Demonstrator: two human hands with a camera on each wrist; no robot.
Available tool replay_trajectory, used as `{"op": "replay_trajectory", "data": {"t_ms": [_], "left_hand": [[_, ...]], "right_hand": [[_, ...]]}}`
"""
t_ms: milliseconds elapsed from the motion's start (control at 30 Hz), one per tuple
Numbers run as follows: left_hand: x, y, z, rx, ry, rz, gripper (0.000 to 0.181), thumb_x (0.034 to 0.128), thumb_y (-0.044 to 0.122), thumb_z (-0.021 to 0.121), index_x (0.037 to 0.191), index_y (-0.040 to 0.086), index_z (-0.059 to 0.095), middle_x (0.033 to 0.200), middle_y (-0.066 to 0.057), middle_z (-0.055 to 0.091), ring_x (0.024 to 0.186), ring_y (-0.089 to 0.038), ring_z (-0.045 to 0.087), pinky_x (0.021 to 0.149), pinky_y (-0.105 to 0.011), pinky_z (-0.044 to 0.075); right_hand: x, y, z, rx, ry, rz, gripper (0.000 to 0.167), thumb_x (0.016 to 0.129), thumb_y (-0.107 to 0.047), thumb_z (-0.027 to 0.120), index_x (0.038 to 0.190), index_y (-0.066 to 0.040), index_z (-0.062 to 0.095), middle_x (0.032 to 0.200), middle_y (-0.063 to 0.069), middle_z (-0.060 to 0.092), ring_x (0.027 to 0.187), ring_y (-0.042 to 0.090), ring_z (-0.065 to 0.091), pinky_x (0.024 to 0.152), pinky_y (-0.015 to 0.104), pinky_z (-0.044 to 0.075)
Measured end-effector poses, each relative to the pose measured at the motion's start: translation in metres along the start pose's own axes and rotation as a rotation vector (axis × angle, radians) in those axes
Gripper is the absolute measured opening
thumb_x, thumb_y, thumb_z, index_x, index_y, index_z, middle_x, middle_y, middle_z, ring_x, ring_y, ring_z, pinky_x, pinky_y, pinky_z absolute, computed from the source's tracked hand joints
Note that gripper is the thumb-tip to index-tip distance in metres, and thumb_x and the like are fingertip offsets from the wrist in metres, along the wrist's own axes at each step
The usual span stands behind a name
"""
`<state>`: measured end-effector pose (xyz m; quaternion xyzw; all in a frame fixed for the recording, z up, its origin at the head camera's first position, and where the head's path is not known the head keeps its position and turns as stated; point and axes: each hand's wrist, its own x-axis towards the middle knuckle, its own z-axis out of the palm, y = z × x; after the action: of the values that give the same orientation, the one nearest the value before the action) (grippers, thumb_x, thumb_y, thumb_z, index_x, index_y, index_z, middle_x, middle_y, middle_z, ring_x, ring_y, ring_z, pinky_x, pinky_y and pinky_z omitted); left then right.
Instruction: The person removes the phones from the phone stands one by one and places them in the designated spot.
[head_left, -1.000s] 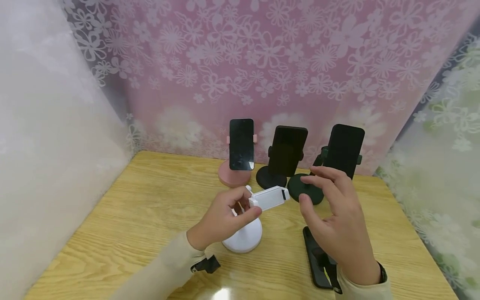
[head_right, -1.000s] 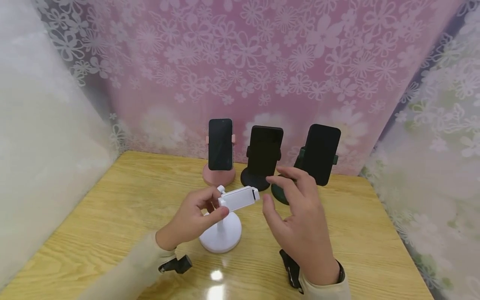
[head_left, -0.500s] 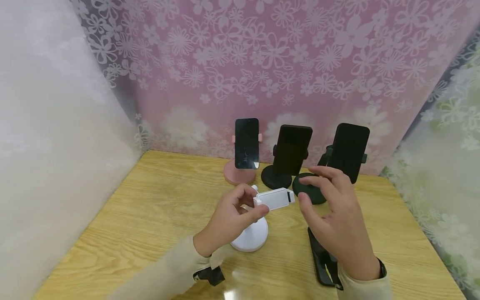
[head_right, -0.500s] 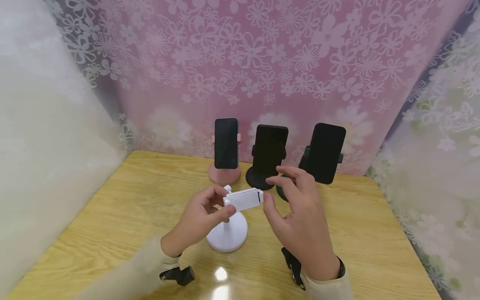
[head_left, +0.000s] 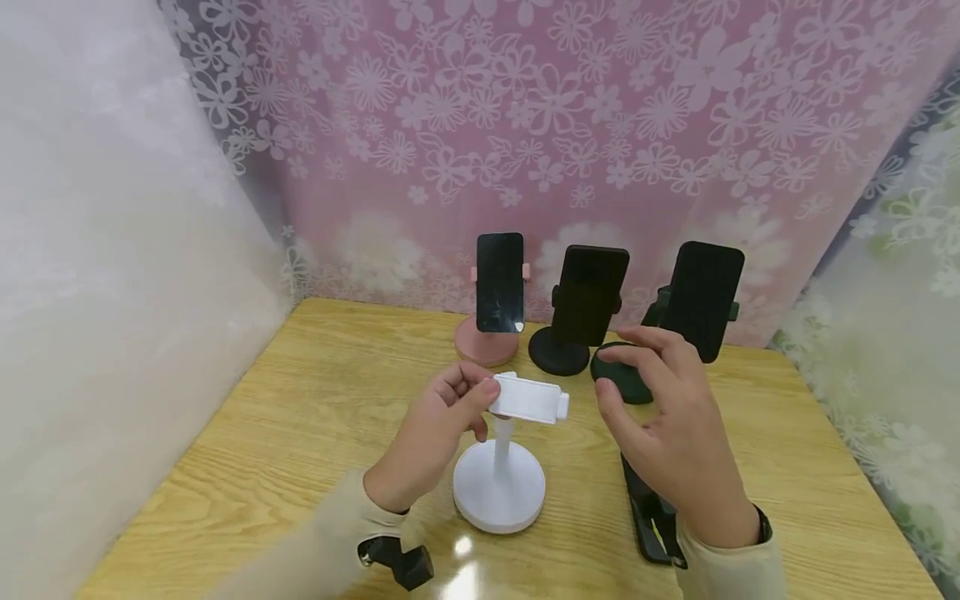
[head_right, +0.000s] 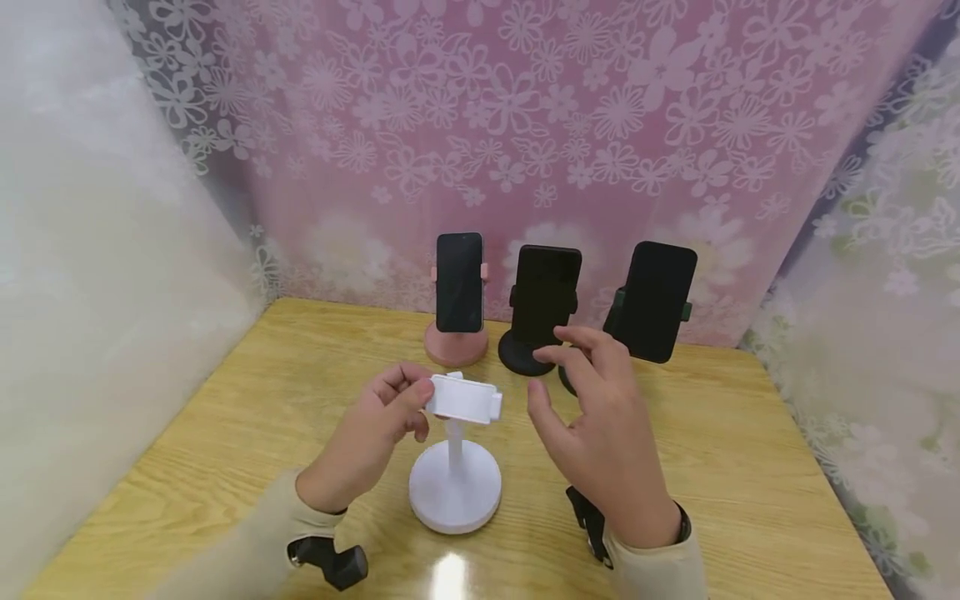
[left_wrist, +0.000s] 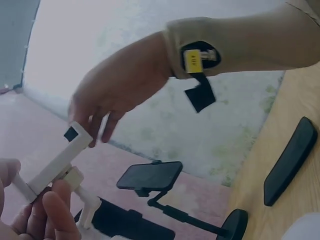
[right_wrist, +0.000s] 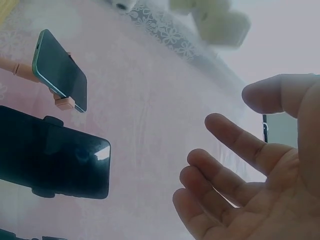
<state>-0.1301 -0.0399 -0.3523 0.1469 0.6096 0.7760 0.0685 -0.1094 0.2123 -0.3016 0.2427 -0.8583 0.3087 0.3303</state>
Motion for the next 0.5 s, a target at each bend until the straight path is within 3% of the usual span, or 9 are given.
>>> {"op": "replay_trajectory", "data": {"t_ms": [267,367,500], "left_hand": [[-0.009,0.031,-0.036,0.050,-0.020,-0.114,0.023,0.1080,0.025,0.058,0.114,0.004,0.057,0.096,-0.003,0.068,0.087,-0.016,0.062,0.066,-0.025,0.045],[-0.012,0.043,-0.055,0.098,0.004,-0.090,0.020,0.1088,0.025,0.057,0.112,0.005,0.058,0.097,-0.002,0.067,0.089,-0.017,0.062,0.066,-0.025,0.046],[-0.015,0.056,-0.085,0.182,0.093,-0.051,0.022,0.1099,0.027,0.054,0.112,0.005,0.061,0.102,0.000,0.067,0.092,-0.015,0.063,0.067,-0.025,0.049]], "right_hand": [[0.001,0.003,-0.007,-0.007,0.007,0.062,0.022,0.093,-0.004,0.069,0.114,-0.001,0.071,0.138,0.016,0.056,0.132,0.036,0.047,0.098,0.054,0.040],[0.001,0.004,-0.008,0.005,0.018,0.095,0.022,0.094,-0.004,0.068,0.115,-0.002,0.071,0.137,0.016,0.056,0.131,0.035,0.047,0.098,0.056,0.040],[0.000,0.004,-0.003,0.017,0.004,0.121,0.021,0.095,-0.006,0.068,0.115,-0.003,0.071,0.138,0.015,0.056,0.132,0.034,0.048,0.100,0.057,0.041]]}}
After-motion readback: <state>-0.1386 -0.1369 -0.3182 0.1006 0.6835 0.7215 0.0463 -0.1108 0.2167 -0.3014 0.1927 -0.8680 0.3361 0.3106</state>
